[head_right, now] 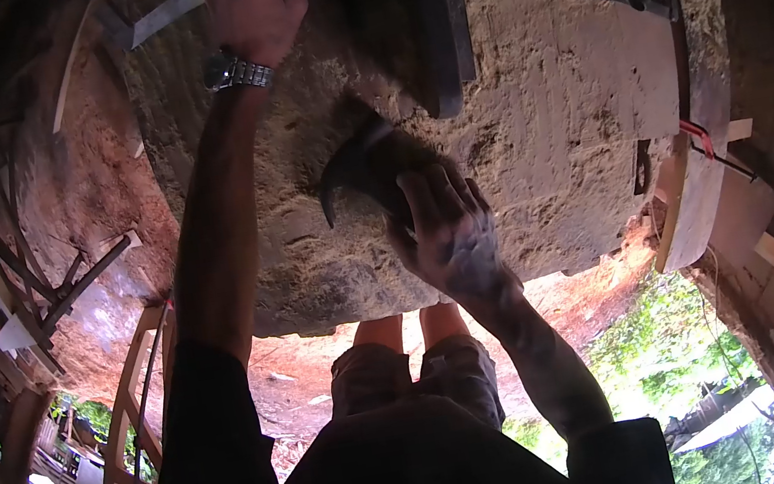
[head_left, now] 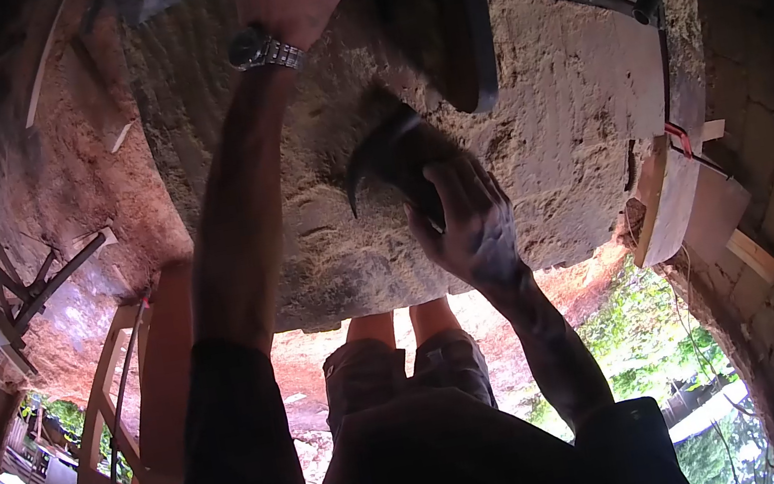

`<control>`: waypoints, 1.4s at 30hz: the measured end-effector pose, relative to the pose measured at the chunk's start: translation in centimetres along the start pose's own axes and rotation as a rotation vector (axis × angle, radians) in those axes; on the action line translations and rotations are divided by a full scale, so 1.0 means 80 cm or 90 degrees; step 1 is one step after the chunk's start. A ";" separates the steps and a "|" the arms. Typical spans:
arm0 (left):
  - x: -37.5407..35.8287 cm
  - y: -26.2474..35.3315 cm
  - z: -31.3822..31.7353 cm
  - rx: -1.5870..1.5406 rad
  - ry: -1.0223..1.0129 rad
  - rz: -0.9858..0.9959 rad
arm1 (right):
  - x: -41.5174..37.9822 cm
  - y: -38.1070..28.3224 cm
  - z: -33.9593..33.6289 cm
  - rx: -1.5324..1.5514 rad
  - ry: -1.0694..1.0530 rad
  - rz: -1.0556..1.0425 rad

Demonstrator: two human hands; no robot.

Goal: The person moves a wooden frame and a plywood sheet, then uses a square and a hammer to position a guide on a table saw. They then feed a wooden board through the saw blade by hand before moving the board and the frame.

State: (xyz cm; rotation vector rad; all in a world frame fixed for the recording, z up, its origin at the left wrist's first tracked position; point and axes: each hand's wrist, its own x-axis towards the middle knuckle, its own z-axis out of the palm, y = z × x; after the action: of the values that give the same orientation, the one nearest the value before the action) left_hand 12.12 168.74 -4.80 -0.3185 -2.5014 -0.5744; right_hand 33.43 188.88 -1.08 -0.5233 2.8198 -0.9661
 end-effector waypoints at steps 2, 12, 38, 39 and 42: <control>0.001 0.001 -0.001 0.006 -0.010 -0.004 | 0.000 -0.001 -0.001 0.002 -0.012 0.009; 0.000 0.002 -0.001 -0.011 0.007 -0.007 | 0.005 0.003 0.000 0.032 0.023 -0.011; -0.003 0.000 0.005 0.038 -0.034 -0.050 | 0.181 0.254 -0.309 -0.521 -0.009 -0.332; -0.004 0.000 0.006 0.031 -0.034 -0.054 | 0.187 0.270 -0.310 -0.518 -0.026 -0.340; -0.006 -0.001 0.005 0.019 -0.032 -0.053 | 0.207 0.267 -0.291 -0.600 -0.188 -0.029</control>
State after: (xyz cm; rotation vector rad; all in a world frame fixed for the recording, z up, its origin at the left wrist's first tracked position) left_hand 12.31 168.81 -5.36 -0.2204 -2.5798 -0.5684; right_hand 6.86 212.05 4.30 -0.7218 2.8149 0.4842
